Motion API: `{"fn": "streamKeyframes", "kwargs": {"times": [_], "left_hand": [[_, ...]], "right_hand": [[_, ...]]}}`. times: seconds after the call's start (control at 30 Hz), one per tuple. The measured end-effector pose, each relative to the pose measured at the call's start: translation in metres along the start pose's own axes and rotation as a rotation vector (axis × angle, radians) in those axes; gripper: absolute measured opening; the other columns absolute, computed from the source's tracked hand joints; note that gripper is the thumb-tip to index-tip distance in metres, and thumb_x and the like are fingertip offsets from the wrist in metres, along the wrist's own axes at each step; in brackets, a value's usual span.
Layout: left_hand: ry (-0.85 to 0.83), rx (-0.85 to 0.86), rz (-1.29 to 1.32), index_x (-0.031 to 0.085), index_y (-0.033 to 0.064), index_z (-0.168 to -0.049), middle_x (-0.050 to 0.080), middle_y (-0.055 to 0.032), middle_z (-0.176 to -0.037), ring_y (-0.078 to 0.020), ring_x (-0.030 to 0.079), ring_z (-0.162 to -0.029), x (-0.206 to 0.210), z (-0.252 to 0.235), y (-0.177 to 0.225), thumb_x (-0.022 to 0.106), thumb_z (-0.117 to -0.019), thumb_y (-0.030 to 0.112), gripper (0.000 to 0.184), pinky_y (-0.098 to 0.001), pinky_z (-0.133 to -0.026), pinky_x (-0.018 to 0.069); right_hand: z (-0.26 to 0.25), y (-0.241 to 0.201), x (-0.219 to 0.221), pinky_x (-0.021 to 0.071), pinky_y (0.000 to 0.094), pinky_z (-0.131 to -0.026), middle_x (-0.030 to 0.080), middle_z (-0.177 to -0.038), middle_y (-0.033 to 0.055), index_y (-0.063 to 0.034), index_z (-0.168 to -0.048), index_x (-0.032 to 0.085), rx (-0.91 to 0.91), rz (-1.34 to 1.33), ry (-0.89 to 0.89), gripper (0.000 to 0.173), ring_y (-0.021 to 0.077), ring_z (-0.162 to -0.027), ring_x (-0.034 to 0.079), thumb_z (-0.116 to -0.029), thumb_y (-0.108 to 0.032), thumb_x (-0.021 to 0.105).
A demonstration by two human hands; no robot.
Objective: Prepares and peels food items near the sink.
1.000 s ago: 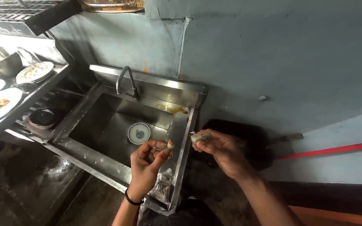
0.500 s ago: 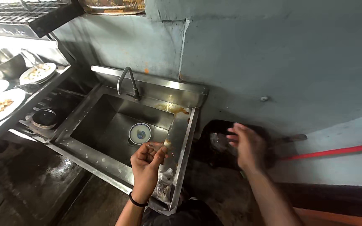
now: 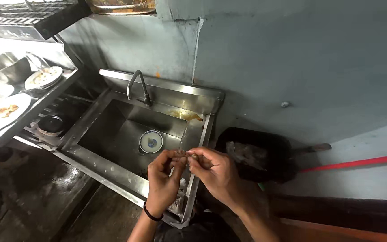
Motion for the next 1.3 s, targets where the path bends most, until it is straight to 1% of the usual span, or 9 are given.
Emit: {"fn": "streamKeyframes", "kwargs": {"times": [0.13,0.2,0.3,0.43,0.5,0.63,0.8,1.1,1.3], "left_hand": [[0.088,-0.051,-0.030,0.071,-0.0007,-0.108,0.072,-0.0115,-0.089,-0.0193,0.070,-0.072,-0.001,0.004,-0.002,0.067,-0.0963,0.003,0.013,-0.0331,-0.069,0.0630],[0.087,-0.094,-0.043,0.072,-0.0004,-0.108,0.072,-0.0109,-0.090,-0.0201,0.071,-0.073,-0.002,0.007,-0.004,0.067,-0.0969,0.007,0.014,-0.0346,-0.070,0.0640],[0.076,-0.098,-0.026,0.073,-0.0011,-0.114,0.073,-0.0107,-0.092,-0.0199,0.072,-0.075,-0.002,0.011,-0.006,0.068,-0.0950,0.010,0.022,-0.0354,-0.072,0.0643],[0.134,-0.044,-0.107,0.075,0.0019,-0.102,0.073,-0.0070,-0.087,-0.0149,0.069,-0.069,-0.004,0.013,-0.003,0.065,-0.0986,0.010,0.013,-0.0292,-0.065,0.0618],[0.134,-0.048,-0.125,0.075,0.0021,-0.098,0.072,-0.0067,-0.085,-0.0146,0.069,-0.068,-0.004,0.013,-0.001,0.065,-0.0988,0.009,0.012,-0.0287,-0.064,0.0617],[0.091,-0.062,-0.137,0.075,0.0016,-0.098,0.073,-0.0074,-0.085,-0.0165,0.071,-0.069,-0.007,0.015,-0.002,0.065,-0.0982,0.007,0.012,-0.0311,-0.065,0.0639],[0.030,-0.036,-0.170,0.074,0.0013,-0.096,0.073,-0.0063,-0.081,-0.0160,0.072,-0.067,-0.009,0.017,0.001,0.064,-0.0984,0.005,0.011,-0.0310,-0.064,0.0644],[-0.039,-0.015,-0.192,0.074,0.0011,-0.093,0.072,-0.0053,-0.084,-0.0139,0.071,-0.070,-0.008,0.020,0.004,0.063,-0.0972,0.002,0.012,-0.0296,-0.066,0.0641],[-0.121,0.006,-0.194,0.076,0.0013,-0.104,0.073,-0.0056,-0.097,-0.0131,0.072,-0.080,-0.008,0.023,0.003,0.064,-0.0972,0.002,0.014,-0.0294,-0.074,0.0645]], "right_hand": [[0.011,-0.007,0.012,0.0588,0.0164,-0.057,0.070,-0.091,-0.0033,-0.0089,-0.109,0.076,-0.151,0.186,0.146,0.019,0.0000,-0.065,0.064,-0.0945,-0.020,0.070],[0.016,-0.010,0.015,0.0596,0.0181,-0.068,0.073,-0.103,0.0035,-0.0066,-0.114,0.077,-0.266,0.359,0.189,0.023,0.0035,-0.080,0.069,-0.0964,-0.018,0.069],[0.021,-0.009,0.019,0.0607,0.0231,-0.087,0.072,-0.120,0.0094,-0.0046,-0.123,0.074,-0.353,0.456,0.149,0.028,0.0114,-0.105,0.071,-0.0987,-0.013,0.065],[0.027,-0.013,0.024,0.0594,0.0241,-0.090,0.070,-0.125,0.0110,-0.0032,-0.131,0.069,-0.330,0.448,0.042,0.035,0.0122,-0.111,0.070,-0.1029,-0.020,0.059],[0.027,-0.016,0.022,0.0596,0.0230,-0.088,0.071,-0.124,0.0090,-0.0043,-0.127,0.072,-0.289,0.420,0.016,0.033,0.0099,-0.108,0.070,-0.1024,-0.021,0.058],[0.019,-0.015,0.013,0.0590,0.0150,-0.073,0.070,-0.105,-0.0036,-0.0118,-0.106,0.080,-0.179,0.294,-0.030,0.023,-0.0019,-0.086,0.066,-0.0983,-0.026,0.064],[0.014,-0.011,0.004,0.0594,0.0153,-0.066,0.070,-0.096,-0.0075,-0.0149,-0.104,0.081,-0.093,0.174,-0.110,0.019,-0.0019,-0.076,0.066,-0.0967,-0.026,0.067],[0.020,-0.024,0.009,0.0597,0.0156,-0.063,0.068,-0.091,-0.0053,-0.0130,-0.095,0.078,-0.153,0.433,-0.039,0.013,-0.0022,-0.069,0.065,-0.0919,-0.023,0.071],[0.026,-0.025,0.016,0.0582,0.0196,-0.057,0.066,-0.086,-0.0015,-0.0103,-0.091,0.074,-0.080,0.530,-0.013,0.012,0.0023,-0.062,0.062,-0.0861,-0.021,0.072]]}}
Point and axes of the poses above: each hand's wrist, its own z-axis away from the middle knuckle, its own x-axis out of the palm, y = z × x, the point moved 5 cm from there along -z, towards the middle knuckle
